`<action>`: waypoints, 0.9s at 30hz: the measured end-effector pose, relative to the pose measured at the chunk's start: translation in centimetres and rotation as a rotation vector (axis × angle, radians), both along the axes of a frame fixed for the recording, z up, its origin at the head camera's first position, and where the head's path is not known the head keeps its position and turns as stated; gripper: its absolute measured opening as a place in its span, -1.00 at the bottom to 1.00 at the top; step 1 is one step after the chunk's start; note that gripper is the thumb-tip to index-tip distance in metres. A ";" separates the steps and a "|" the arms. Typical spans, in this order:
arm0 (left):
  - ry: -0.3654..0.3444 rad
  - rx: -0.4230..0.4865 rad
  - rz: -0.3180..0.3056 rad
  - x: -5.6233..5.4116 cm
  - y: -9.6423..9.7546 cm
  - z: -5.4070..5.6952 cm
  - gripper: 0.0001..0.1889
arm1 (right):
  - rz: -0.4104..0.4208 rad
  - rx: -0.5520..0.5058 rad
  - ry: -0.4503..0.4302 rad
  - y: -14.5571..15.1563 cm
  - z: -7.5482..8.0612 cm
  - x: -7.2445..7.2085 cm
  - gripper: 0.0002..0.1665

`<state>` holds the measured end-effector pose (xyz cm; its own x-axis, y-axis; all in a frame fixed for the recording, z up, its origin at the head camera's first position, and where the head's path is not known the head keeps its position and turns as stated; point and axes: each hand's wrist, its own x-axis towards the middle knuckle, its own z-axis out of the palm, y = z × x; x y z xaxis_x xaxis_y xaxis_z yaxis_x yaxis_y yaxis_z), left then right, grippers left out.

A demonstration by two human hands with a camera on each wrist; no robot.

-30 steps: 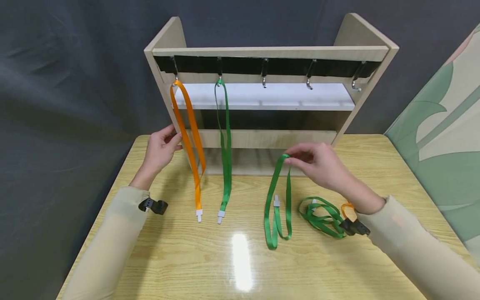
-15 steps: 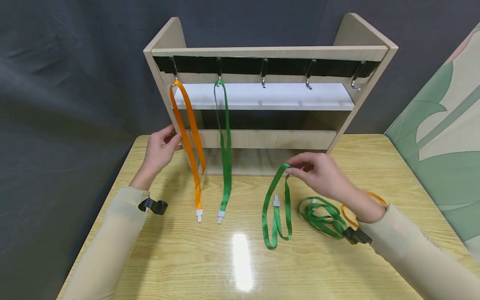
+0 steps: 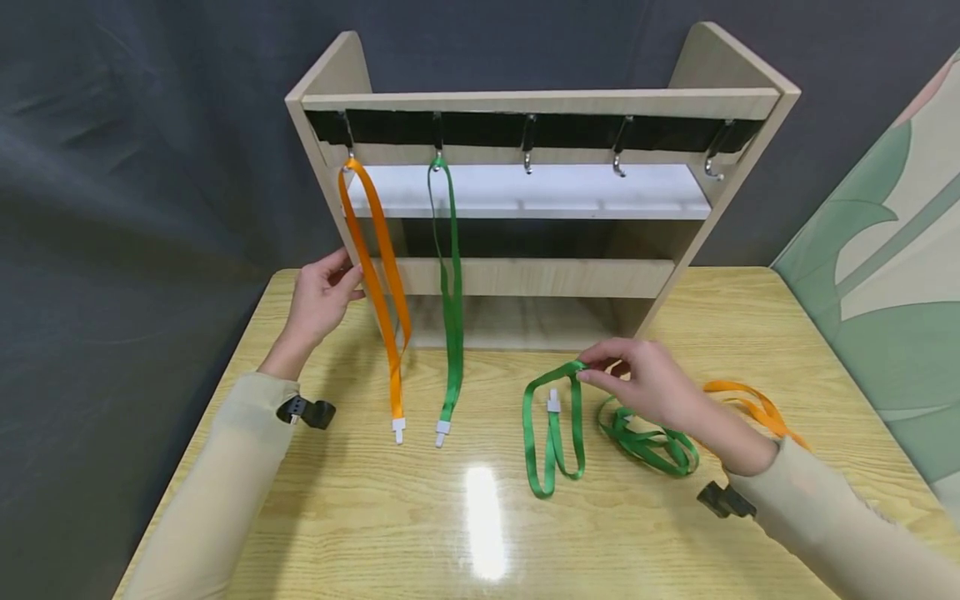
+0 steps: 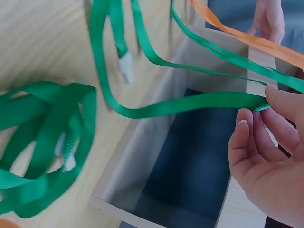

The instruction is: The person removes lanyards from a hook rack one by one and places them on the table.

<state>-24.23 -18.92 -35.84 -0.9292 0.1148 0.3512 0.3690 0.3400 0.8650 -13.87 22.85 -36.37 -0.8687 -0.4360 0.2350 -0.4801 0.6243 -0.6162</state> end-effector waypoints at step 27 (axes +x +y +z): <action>0.006 0.000 0.002 0.0 0.1 0.0 -0.61 | 0.152 0.144 -0.099 -0.2 -6.2 2.9 -0.90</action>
